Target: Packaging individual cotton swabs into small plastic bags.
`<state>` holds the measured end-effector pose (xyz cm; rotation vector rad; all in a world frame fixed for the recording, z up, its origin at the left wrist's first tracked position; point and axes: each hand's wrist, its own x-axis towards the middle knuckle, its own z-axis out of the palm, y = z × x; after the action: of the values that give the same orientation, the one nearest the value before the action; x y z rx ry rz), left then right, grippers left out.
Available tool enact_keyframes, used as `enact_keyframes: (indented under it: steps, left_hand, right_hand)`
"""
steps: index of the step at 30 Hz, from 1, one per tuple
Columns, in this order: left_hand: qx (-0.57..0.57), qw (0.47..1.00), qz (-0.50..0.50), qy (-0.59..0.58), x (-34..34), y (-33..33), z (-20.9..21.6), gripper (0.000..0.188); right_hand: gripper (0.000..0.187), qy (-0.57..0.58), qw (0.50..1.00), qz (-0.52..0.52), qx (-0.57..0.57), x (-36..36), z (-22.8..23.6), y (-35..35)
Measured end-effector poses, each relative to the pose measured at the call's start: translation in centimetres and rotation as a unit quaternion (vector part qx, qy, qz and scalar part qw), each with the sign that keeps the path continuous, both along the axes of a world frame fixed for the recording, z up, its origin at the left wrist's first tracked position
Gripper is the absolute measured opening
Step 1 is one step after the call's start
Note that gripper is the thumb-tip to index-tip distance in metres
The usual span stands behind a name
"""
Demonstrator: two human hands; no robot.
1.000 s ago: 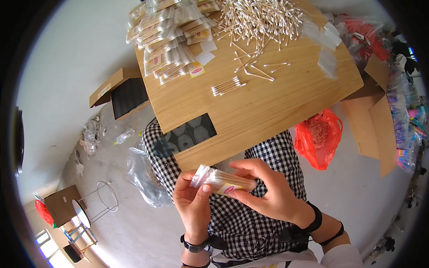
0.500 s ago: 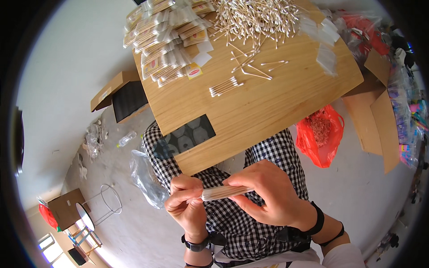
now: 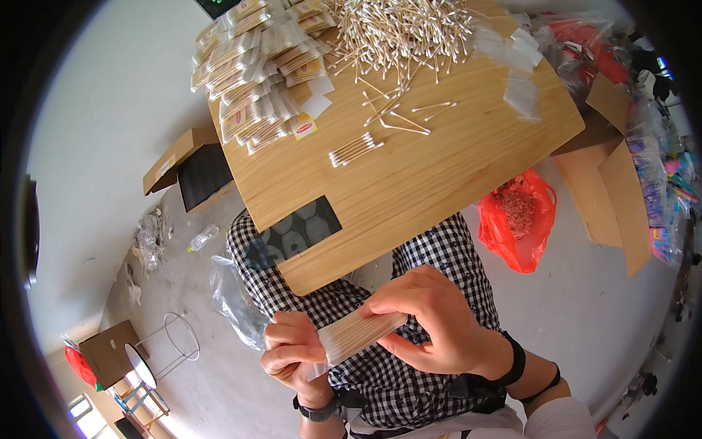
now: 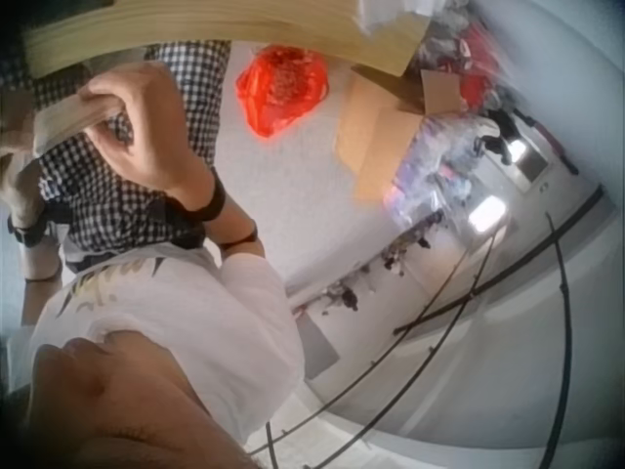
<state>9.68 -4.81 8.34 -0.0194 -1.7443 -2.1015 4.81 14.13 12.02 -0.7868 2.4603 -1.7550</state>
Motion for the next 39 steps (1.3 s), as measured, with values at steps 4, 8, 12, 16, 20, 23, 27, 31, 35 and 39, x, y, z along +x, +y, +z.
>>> enact_keyframes:
  steps: [4, 8, 12, 16, 20, 23, 27, 31, 35, 39]
  left_hand:
    - [-0.013, 1.000, -0.005, 0.016, 0.1, -0.1, 0.1, 0.015]
    - [0.026, 1.000, 0.014, -0.007, -0.1, 0.3, 0.0, 0.011]
    - [0.099, 0.994, 0.035, -0.034, -0.3, 0.6, -0.7, 0.010]
    - [0.109, 0.992, 0.026, -0.050, -0.5, 0.8, -0.8, 0.018]
    - [-0.092, 0.988, 0.100, -0.073, 0.1, 1.2, -0.8, 0.015]
    - [-0.263, 0.958, 0.111, -0.029, 0.4, 1.4, -0.3, 0.024]
    - [-0.396, 0.916, 0.059, 0.021, 0.2, 2.4, 0.2, 0.030]
    - [-0.417, 0.907, 0.036, 0.055, 0.0, 3.0, 0.1, 0.027]
    - [-0.382, 0.923, 0.010, 0.046, 0.2, 2.4, 0.2, 0.032]
    - [-0.254, 0.963, 0.077, -0.049, 0.1, 0.6, 0.2, 0.042]
  right_hand:
    - [0.050, 0.001, 1.000, 0.008, 0.001, 0.0, 0.1, 0.2]
    - [0.047, -0.010, 0.999, 0.001, -0.033, 0.4, -0.3, 0.0]
    - [0.042, -0.017, 0.999, -0.006, -0.046, 0.3, -0.3, -0.2]
    - [0.037, -0.077, 0.996, -0.035, 0.020, 0.4, -0.7, -0.3]
    - [0.027, -0.207, 0.960, -0.171, -0.076, 1.9, -1.7, -0.9]
    - [0.029, -0.263, 0.957, -0.059, -0.110, 2.7, -1.5, -1.6]
    - [0.029, -0.289, 0.933, -0.110, -0.183, 3.1, -0.5, -3.4]
    - [0.019, -0.248, 0.953, -0.125, -0.122, 3.2, -1.5, -2.7]
    - [0.011, -0.069, 0.994, -0.080, 0.007, 1.5, -1.1, -1.2]
    - [0.007, 0.003, 0.999, -0.052, 0.016, 0.7, -1.1, 0.9]
